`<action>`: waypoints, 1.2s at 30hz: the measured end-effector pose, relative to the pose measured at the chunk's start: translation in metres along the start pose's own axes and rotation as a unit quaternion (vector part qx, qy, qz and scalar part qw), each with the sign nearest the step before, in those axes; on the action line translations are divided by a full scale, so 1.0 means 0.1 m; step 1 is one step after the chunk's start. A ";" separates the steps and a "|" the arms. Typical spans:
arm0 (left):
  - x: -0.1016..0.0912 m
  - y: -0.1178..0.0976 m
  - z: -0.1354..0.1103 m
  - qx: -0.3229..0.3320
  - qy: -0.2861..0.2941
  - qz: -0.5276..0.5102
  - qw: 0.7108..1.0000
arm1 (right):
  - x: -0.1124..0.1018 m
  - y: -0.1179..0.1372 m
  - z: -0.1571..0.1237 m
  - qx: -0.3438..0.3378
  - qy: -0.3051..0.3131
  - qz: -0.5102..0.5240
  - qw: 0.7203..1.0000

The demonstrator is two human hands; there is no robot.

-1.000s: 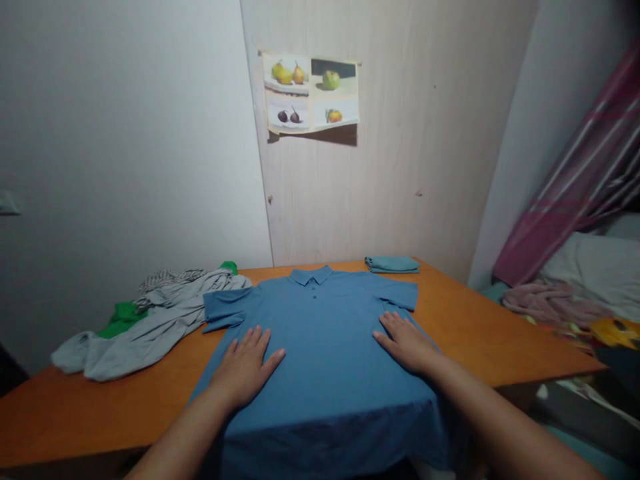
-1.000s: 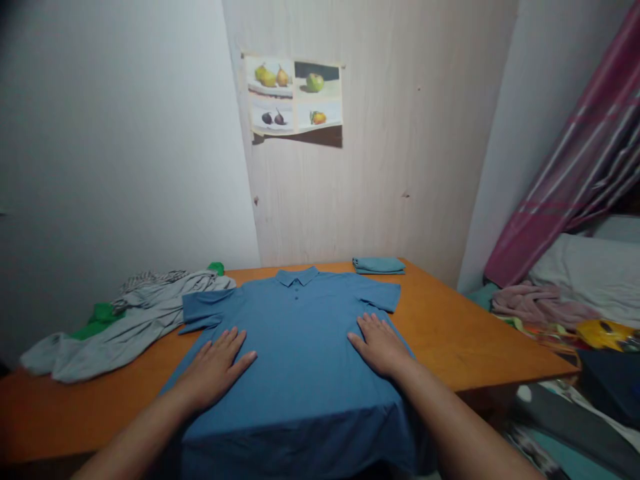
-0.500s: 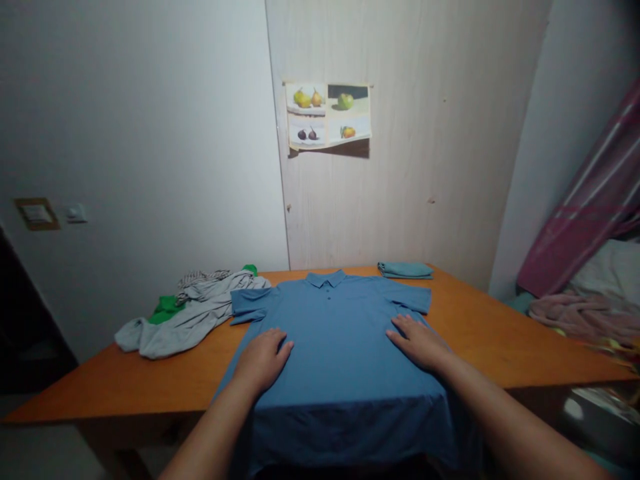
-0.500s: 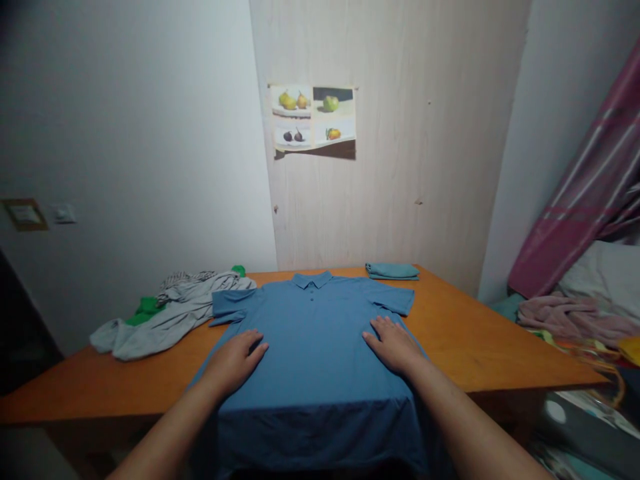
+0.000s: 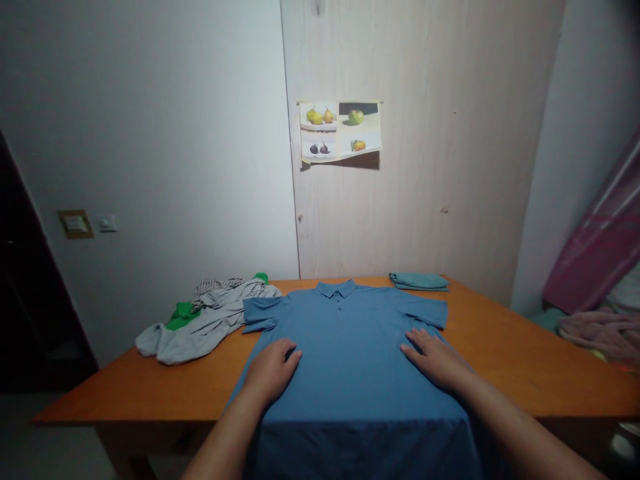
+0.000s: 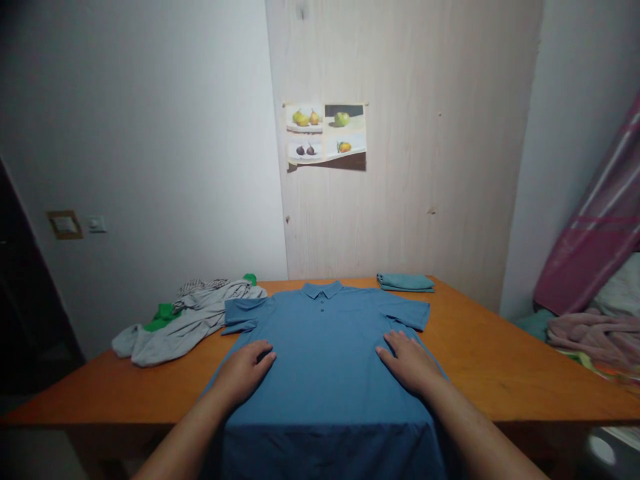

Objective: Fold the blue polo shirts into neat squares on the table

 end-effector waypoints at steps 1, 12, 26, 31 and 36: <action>-0.01 0.01 0.00 0.000 -0.005 -0.015 1.000 | 0.00 0.00 0.00 0.000 0.001 0.000 1.000; -0.05 0.21 0.04 -0.060 -0.114 -0.249 0.960 | -0.02 0.01 -0.01 0.003 0.005 0.001 1.000; -0.08 0.34 0.01 -0.158 -0.176 -0.430 0.871 | -0.01 0.00 0.00 -0.003 0.003 -0.001 1.000; -0.07 0.33 0.01 -0.162 -0.190 -0.444 0.861 | -0.02 -0.01 0.00 0.000 0.001 0.010 1.000; -0.05 0.33 0.02 -0.151 -0.183 -0.391 0.889 | -0.04 0.01 -0.01 -0.002 0.006 -0.002 1.000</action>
Point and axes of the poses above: each hand's wrist, its own z-axis towards the middle knuckle, its own x-axis out of the palm, y = z × x, the point moved 1 cm from there along z, towards the middle knuckle, and after that the axes turned 5 degrees about x, right-handed, at the moved point
